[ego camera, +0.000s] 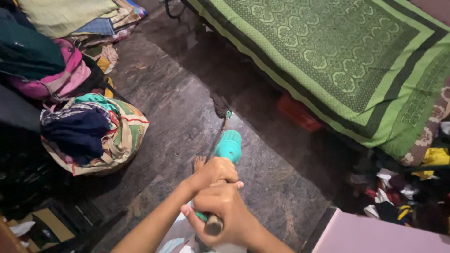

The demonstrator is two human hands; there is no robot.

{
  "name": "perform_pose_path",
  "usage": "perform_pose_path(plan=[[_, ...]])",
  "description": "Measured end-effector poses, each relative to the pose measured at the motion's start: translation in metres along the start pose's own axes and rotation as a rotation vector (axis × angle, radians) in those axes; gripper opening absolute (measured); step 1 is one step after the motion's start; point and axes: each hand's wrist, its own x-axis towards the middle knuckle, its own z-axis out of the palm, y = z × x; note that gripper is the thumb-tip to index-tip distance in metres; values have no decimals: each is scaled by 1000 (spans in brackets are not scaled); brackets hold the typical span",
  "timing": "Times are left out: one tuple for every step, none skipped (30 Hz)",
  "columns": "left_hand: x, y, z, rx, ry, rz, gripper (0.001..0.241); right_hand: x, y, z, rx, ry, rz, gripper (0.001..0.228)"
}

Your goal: The person mops a tiled floor using a turquoise spin mop. They move the mop back and forth across the floor, navigating around a bed and a pile of clothes.

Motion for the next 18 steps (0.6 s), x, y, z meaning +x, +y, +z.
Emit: perform_pose_path(plan=[[1, -3, 3, -7, -10, -5, 43, -3, 1, 0, 13, 22, 0, 39], [1, -6, 5, -15, -21, -10, 43, -6, 2, 0, 26, 44, 0, 38], [2, -8, 6, -4, -20, -15, 43, -7, 4, 0, 20, 61, -10, 39], [2, -10, 7, 6, -20, -19, 43, -6, 7, 0, 13, 79, -20, 40], [3, -12, 8, 15, -16, -25, 43, -6, 10, 0, 8, 94, -29, 40], [6, -15, 8, 14, -27, -17, 45, -6, 13, -1, -7, 104, -29, 41], [9, -18, 7, 12, -36, -10, 47, -6, 17, -3, -21, 112, -28, 42], [13, -22, 6, 10, -45, -4, 49, -5, 21, -4, -35, 120, -27, 42], [16, -25, 5, 3, -38, -2, 48, -4, 25, -5, -42, 129, -41, 42], [19, -29, 4, -4, -32, 0, 47, -1, 31, -7, -49, 137, -54, 42], [23, -33, 3, -11, -26, 2, 46, 2, 36, -9, -57, 146, -68, 42], [27, -37, 1, -11, -18, 5, 46, 4, 41, -10, -54, 141, -51, 41], [31, -42, -1, -11, -9, 7, 46, 8, 45, -12, -51, 135, -33, 41], [35, -47, -2, -12, -1, 9, 45, 11, 50, -14, -48, 129, -14, 40], [38, -52, -5, -4, 3, 15, 46, 16, 55, -17, -52, 131, -24, 41], [42, -58, -8, 4, 7, 21, 46, 20, 60, -20, -56, 133, -34, 43], [45, -64, -12, 13, 13, 25, 46, 26, 65, -22, -59, 133, -45, 44], [49, -71, -16, 14, 17, 23, 46, 33, 70, -25, -64, 128, -58, 44]])
